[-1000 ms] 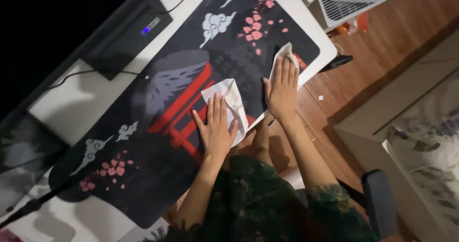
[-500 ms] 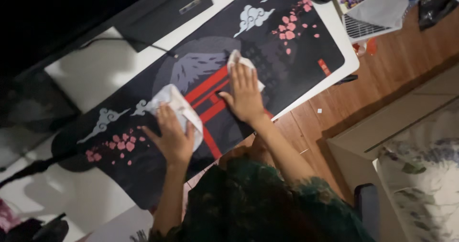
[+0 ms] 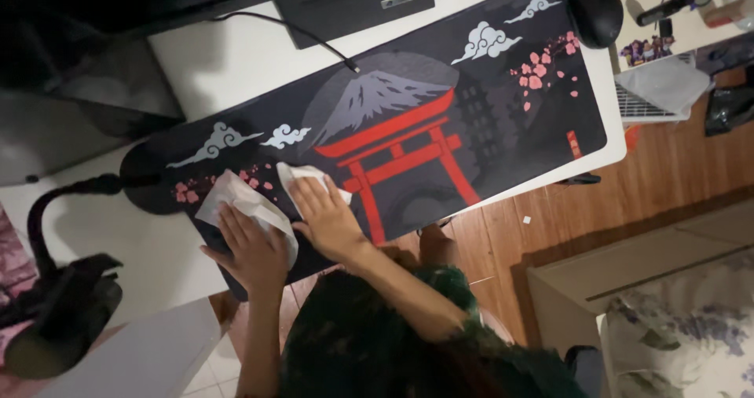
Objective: The person wipes a large decorative mousepad on a desk with wipes, moving the wipes across the entire surface of the pad.
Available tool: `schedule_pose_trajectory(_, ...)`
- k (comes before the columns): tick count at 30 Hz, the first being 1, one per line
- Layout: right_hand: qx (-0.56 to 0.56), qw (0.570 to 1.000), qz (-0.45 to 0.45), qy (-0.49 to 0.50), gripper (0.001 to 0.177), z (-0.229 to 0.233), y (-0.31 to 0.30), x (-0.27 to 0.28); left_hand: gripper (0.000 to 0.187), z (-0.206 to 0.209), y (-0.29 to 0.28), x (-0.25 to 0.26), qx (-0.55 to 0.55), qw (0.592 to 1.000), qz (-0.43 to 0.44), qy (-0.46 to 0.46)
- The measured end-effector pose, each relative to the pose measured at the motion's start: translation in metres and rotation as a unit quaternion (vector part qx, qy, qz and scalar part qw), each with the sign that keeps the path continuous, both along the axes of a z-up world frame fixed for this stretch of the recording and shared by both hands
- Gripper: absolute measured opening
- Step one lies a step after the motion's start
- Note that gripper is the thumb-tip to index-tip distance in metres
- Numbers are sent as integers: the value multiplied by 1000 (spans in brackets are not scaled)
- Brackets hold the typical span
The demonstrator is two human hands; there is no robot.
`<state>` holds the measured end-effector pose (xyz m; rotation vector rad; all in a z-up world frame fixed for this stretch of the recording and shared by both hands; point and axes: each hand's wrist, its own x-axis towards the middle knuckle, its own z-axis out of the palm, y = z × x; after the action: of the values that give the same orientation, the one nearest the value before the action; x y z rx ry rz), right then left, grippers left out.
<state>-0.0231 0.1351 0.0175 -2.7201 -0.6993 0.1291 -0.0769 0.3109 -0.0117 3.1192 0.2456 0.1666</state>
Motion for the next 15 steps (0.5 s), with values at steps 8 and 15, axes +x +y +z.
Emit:
schedule_pose_trajectory(8,5,999,20,-30,64,-5,-39,-7,52,-13,-71,-15,52,998,-10,35)
schedule_pose_trajectory(15,1,998,-41,-40,62,-6,-103,19,41,3,-133,30,-46,991,-51,111)
